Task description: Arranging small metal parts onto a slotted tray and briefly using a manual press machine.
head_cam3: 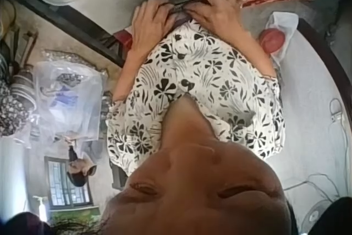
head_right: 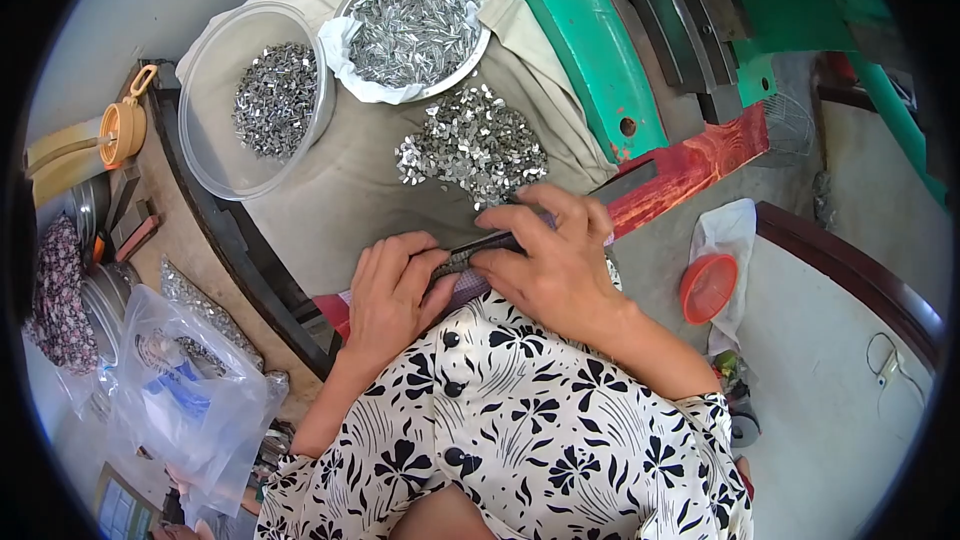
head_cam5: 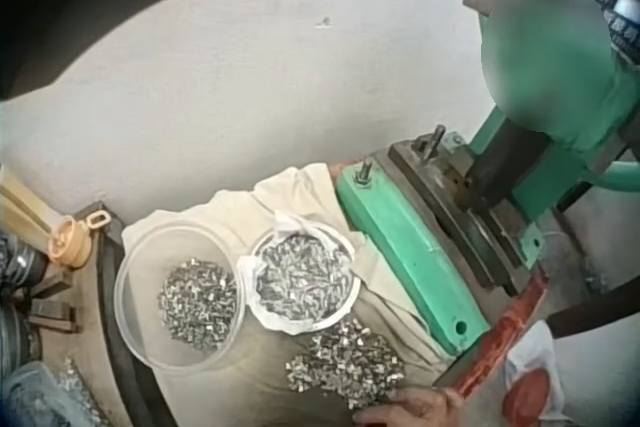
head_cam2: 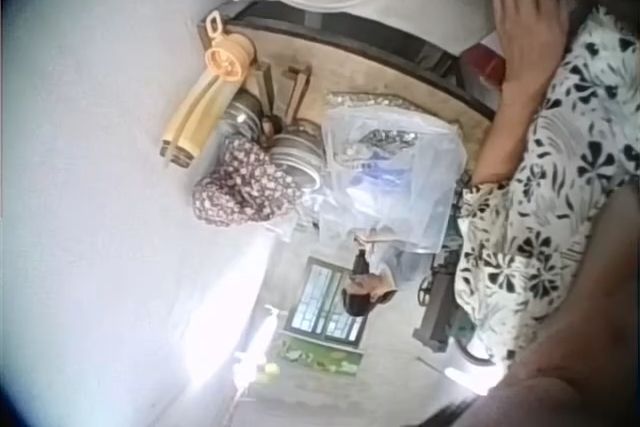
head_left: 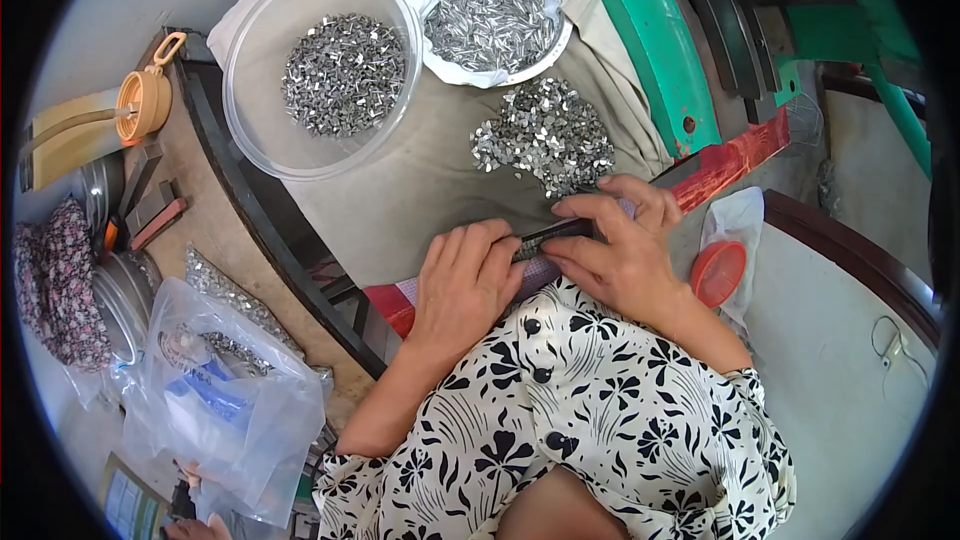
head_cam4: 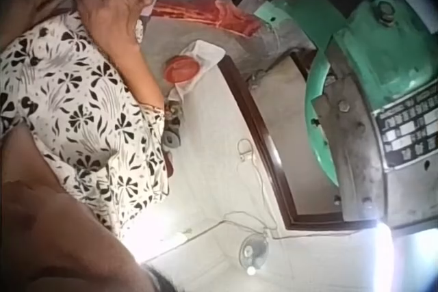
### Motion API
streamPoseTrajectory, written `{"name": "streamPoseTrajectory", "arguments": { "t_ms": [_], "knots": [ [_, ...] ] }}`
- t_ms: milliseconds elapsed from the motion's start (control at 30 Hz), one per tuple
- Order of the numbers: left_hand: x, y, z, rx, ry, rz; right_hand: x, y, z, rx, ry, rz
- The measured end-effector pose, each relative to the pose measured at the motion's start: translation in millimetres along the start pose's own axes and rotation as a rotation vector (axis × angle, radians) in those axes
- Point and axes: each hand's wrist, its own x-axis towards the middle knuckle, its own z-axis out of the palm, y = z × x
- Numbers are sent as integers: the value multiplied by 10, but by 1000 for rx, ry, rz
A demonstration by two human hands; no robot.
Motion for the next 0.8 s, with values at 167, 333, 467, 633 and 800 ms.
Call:
{"name": "streamPoseTrajectory", "arguments": {
  "t_ms": [167, 333, 467, 633, 800],
  "knots": [
    [-75, -24, -86, 37, 1, -41, 273, 158, 29, 65, 90, 43],
    [-63, -15, -64, -51, 9, -84, 609, 244, 149, 94, 27, -76],
    [-12, 1, 21, -59, 53, -40, 694, 195, 112, 107, -35, -95],
    [11, -3, 72, -47, 60, -30, 661, 113, 174, 147, 31, 20],
    [-35, -8, 27, -71, 65, -64, 497, 115, 95, 213, 19, 21]
  ]
}}
